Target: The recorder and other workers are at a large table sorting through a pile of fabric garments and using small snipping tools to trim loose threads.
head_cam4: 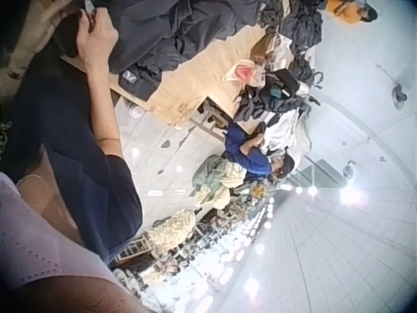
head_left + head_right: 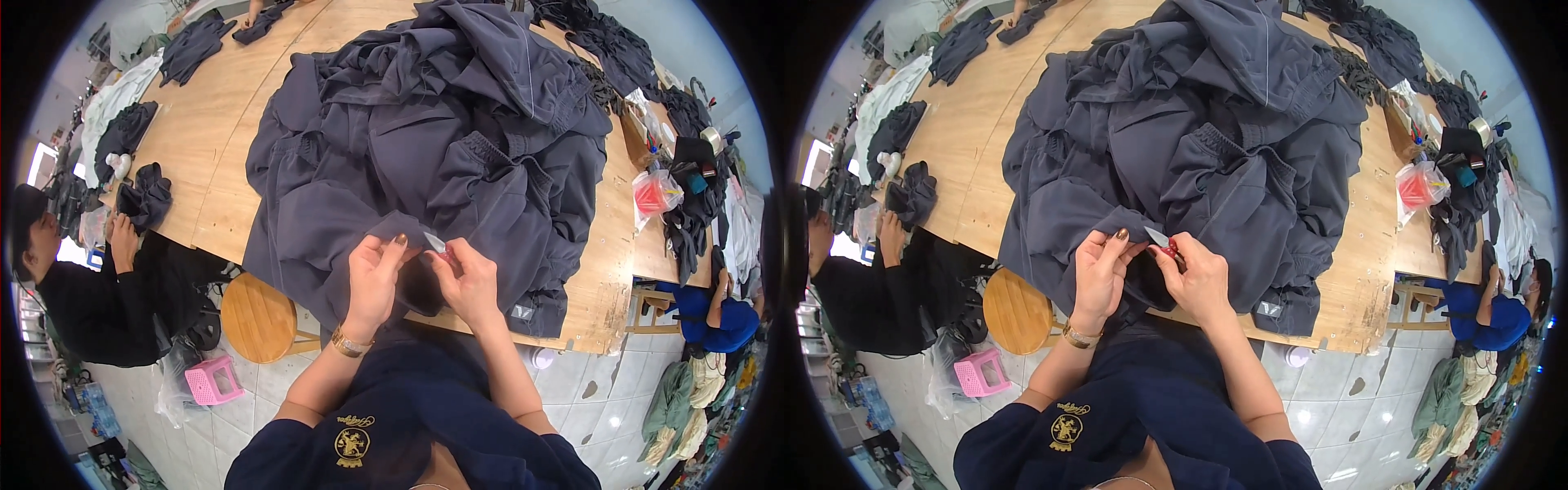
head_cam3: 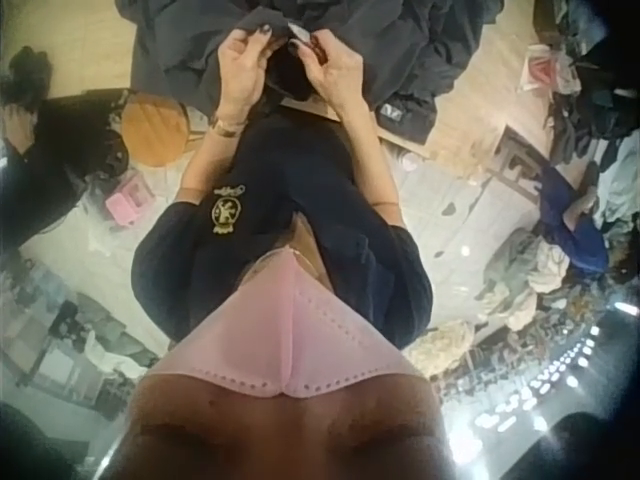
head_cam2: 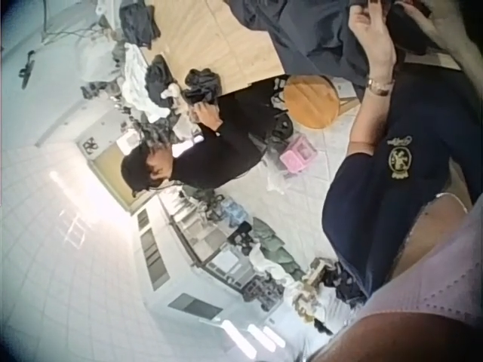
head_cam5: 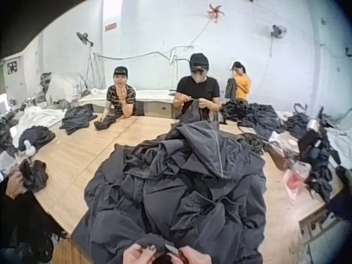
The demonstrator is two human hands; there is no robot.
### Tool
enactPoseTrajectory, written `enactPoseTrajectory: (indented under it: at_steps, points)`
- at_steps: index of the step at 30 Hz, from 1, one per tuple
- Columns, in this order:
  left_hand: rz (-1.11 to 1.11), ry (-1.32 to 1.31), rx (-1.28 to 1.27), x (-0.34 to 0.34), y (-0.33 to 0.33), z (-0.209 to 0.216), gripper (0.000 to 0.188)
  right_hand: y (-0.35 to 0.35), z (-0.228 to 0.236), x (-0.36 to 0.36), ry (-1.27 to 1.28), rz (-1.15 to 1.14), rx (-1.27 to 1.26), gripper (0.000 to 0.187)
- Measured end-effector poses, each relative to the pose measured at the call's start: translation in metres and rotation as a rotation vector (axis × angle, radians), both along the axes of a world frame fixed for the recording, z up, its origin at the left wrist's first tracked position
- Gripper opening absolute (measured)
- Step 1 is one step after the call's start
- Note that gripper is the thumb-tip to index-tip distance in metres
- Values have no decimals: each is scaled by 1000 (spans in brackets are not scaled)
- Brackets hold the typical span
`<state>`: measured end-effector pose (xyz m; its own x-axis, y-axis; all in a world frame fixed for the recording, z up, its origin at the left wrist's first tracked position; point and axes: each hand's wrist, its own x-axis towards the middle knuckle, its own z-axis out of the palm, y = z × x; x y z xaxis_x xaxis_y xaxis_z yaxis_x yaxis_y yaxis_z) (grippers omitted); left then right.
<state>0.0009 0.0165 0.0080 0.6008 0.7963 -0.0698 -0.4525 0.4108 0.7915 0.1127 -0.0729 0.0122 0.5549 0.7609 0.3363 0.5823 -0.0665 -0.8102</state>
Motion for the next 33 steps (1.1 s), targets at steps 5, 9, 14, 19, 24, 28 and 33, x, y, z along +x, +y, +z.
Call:
enactPoseTrajectory:
  at_steps: [5,9,14,19,24,28,33]
  points:
    - [-19,-14,45,-1,-2,1,17,-1,1,-2,-84,10,-46,21]
    - [-10,26,52,-1,-3,0,17,0,1,-1,-112,17,-44,21]
    - [-6,100,138,-1,-2,-9,18,2,0,2,-173,35,-45,23]
    - [-13,26,16,1,-2,3,17,2,2,3,-77,8,-30,24]
    - [-19,-10,-73,0,-2,1,17,1,0,3,116,-23,-7,24]
    - [-25,-17,-52,-2,-4,3,18,2,-2,-3,209,-34,48,18]
    - [-3,3,25,1,-5,-6,17,8,-6,-2,222,16,172,22]
